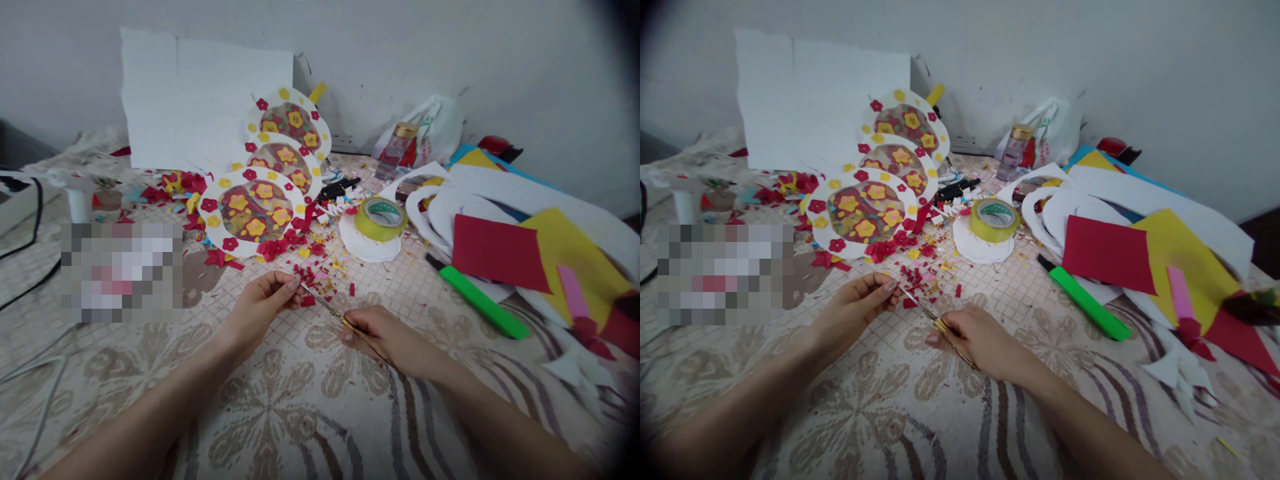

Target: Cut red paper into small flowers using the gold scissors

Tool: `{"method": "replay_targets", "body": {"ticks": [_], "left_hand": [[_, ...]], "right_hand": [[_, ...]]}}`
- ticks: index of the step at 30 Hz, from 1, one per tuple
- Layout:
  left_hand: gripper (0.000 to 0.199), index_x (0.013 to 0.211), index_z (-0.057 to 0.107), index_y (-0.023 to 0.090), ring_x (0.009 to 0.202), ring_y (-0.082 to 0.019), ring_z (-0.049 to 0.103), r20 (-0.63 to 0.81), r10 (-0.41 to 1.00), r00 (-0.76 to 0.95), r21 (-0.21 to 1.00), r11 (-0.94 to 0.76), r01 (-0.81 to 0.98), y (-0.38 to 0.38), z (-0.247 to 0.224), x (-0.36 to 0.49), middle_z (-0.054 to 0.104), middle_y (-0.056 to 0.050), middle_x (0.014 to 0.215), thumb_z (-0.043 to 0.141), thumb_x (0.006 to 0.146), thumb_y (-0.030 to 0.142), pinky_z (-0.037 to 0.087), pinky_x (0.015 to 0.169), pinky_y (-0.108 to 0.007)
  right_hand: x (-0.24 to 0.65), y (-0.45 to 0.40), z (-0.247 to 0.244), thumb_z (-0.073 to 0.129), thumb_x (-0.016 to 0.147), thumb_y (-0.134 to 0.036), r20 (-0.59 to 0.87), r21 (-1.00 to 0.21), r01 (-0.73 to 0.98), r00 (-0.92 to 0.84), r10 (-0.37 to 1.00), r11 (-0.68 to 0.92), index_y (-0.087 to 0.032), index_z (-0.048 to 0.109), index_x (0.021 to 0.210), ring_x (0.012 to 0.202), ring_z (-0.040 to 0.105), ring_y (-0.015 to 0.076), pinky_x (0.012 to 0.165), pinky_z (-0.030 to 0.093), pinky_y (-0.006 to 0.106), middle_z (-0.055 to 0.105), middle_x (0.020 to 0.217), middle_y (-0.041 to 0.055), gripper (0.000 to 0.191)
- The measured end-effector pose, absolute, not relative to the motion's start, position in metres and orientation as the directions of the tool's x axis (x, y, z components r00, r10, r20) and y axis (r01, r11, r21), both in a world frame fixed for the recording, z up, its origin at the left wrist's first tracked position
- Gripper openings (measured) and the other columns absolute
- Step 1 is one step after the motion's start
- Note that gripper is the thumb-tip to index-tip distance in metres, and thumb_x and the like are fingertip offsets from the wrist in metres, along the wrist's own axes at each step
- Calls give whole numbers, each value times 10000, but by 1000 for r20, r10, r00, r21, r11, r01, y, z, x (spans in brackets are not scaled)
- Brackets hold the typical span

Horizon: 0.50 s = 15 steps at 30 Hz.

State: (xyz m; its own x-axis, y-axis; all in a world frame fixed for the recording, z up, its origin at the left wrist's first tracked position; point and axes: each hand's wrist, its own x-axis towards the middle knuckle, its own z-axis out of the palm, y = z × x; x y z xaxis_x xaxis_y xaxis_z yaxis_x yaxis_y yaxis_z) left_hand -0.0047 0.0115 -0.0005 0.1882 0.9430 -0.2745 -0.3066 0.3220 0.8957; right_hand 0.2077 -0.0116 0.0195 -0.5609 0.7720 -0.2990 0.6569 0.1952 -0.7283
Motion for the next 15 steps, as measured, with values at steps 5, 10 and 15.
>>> {"method": "replay_targets", "body": {"ticks": [5,10,15], "left_hand": [[158,750,584,129,614,-91,555,-268,945,188,900,315,-302,12,-1,-5,622,-5,669,692,722,241,440,620,-215],[159,745,582,127,613,-88,550,-273,944,182,902,317,-291,12,-1,-4,611,1,660,689,722,241,438,618,-210],[156,749,582,130,616,-91,553,-252,954,163,915,290,-281,11,0,-4,619,-4,683,686,722,244,438,617,-213]], "right_hand": [[208,-11,18,416,859,-543,-288,-721,660,-563,775,212,-176,375,591,523,337,92,487,221,207,347,543,-40,456],[210,-10,14,424,853,-548,-265,-679,690,-550,792,252,-173,390,582,516,349,92,492,211,211,358,534,-40,464],[208,-11,14,435,841,-564,-266,-644,727,-505,821,238,-175,388,564,494,324,89,476,191,213,324,508,-46,480]]}}
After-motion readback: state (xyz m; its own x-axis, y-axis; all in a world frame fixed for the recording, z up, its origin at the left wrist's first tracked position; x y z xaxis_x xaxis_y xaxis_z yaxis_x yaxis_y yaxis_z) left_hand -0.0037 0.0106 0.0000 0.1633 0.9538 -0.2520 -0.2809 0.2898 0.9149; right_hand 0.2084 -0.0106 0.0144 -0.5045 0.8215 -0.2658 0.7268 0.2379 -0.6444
